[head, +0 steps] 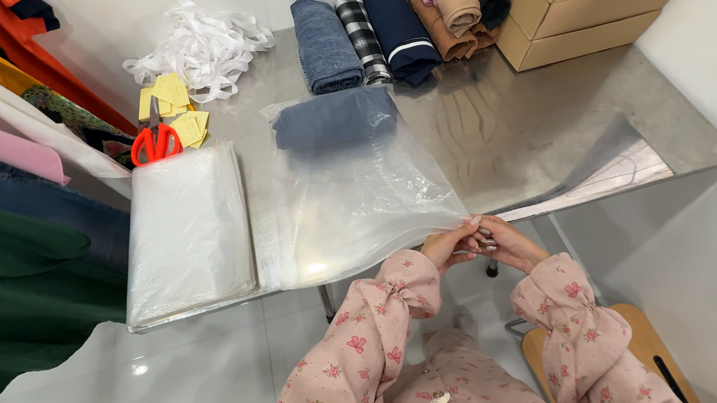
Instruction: The person opens a clear plastic bag on a metal table, places a folded pair of blue jeans inside, and seals the bag. The person then picks up the packaged jeans and moves them toward a stack of cardboard boxes.
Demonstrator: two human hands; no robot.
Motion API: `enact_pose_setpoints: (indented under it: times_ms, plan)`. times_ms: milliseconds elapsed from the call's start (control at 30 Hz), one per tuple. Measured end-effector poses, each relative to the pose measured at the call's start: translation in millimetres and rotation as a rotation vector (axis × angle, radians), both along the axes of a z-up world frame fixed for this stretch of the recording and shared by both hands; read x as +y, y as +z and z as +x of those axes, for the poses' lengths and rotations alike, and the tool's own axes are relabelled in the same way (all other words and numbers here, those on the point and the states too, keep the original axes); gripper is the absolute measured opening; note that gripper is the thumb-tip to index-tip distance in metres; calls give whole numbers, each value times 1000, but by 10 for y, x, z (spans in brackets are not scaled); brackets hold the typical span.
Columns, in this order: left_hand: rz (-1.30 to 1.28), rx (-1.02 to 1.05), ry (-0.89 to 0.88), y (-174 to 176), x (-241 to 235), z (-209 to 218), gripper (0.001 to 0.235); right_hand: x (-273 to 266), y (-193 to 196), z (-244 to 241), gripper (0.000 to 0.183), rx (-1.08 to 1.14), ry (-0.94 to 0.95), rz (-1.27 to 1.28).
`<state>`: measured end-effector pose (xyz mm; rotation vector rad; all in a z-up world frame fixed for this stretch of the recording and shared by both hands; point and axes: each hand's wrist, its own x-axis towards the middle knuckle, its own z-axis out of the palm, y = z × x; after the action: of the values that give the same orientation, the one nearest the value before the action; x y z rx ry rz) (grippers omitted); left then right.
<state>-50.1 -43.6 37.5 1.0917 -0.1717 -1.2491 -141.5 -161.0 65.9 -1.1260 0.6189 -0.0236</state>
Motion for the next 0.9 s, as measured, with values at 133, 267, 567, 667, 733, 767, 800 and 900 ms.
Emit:
enact_pose_setpoints:
  times_ms: [133, 267, 567, 667, 733, 767, 800, 900]
  plan:
    - [-7, 29, 59, -81, -74, -22, 33, 62, 199, 41, 28, 10, -35, -12]
    - [-17, 71, 115, -46, -91, -12, 33, 191, 434, 74, 24, 1, -69, -30]
    - [-40, 106, 201, 2, -144, -38, 31, 123, 284, 147, 22, 12, -149, 12]
    - [-55, 56, 236, 53, -132, -66, 33, 163, 332, 158, 26, 21, -164, 50]
    - [-75, -1, 255, 41, -167, -40, 34, 249, 561, 177, 31, 22, -150, 53]
    - [-75, -19, 226, -16, -180, -36, 40, 333, 706, 163, 35, 62, -130, 5]
    - [-75, -36, 198, -73, -191, -32, 45, 417, 850, 148, 40, 101, -109, -43]
    - [-87, -26, 195, -207, -215, -60, 49, 518, 1133, 132, 34, 87, -30, -145]
